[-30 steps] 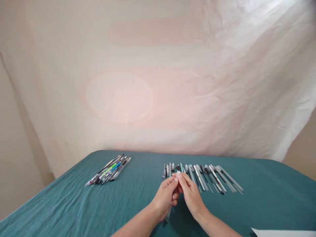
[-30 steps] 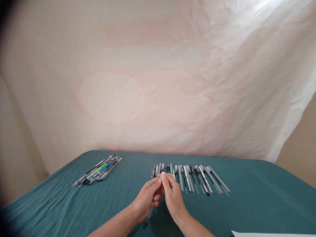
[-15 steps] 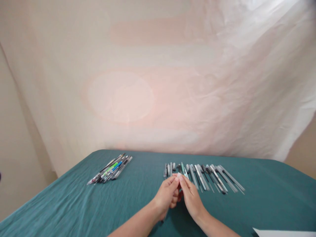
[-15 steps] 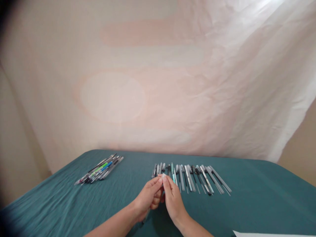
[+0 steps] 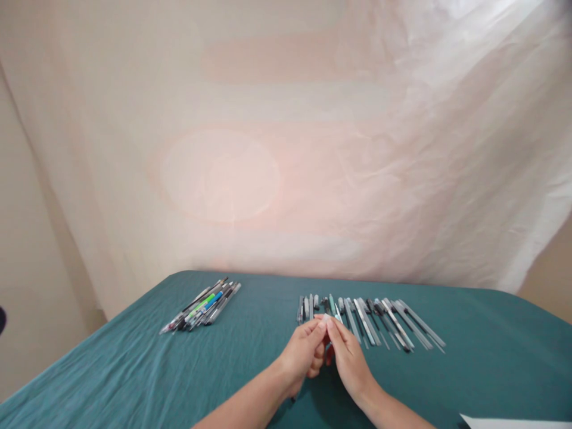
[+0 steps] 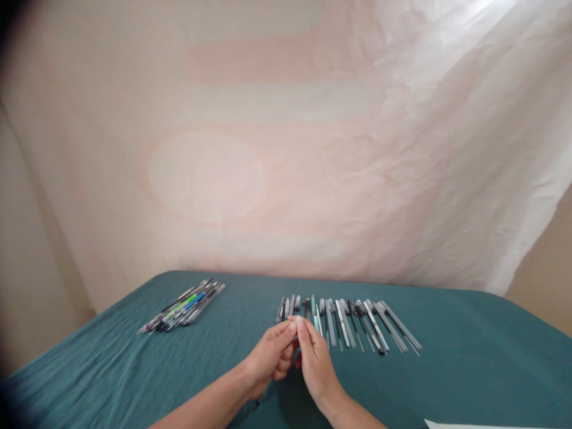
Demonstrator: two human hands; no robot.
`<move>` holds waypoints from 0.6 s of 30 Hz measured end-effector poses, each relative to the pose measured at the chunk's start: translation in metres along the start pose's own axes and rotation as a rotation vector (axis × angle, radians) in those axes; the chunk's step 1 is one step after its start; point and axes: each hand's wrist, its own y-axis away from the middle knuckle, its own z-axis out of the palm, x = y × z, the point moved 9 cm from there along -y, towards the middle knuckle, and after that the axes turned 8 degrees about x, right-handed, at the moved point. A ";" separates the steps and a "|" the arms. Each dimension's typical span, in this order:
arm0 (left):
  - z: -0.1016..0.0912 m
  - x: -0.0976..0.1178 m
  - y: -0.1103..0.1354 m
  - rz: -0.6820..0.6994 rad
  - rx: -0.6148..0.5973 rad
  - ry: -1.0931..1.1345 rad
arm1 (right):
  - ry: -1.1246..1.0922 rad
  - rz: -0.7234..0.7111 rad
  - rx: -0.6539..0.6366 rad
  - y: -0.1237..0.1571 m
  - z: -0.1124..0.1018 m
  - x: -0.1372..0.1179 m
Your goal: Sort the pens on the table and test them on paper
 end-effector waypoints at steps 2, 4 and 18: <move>0.000 0.000 0.000 -0.002 -0.004 -0.004 | 0.003 0.000 0.002 0.000 0.000 0.000; 0.000 0.000 0.000 -0.007 -0.006 -0.006 | 0.006 -0.003 0.005 0.000 0.000 -0.001; -0.002 0.017 0.000 0.209 0.059 0.098 | -0.081 0.060 -0.051 0.003 0.010 0.006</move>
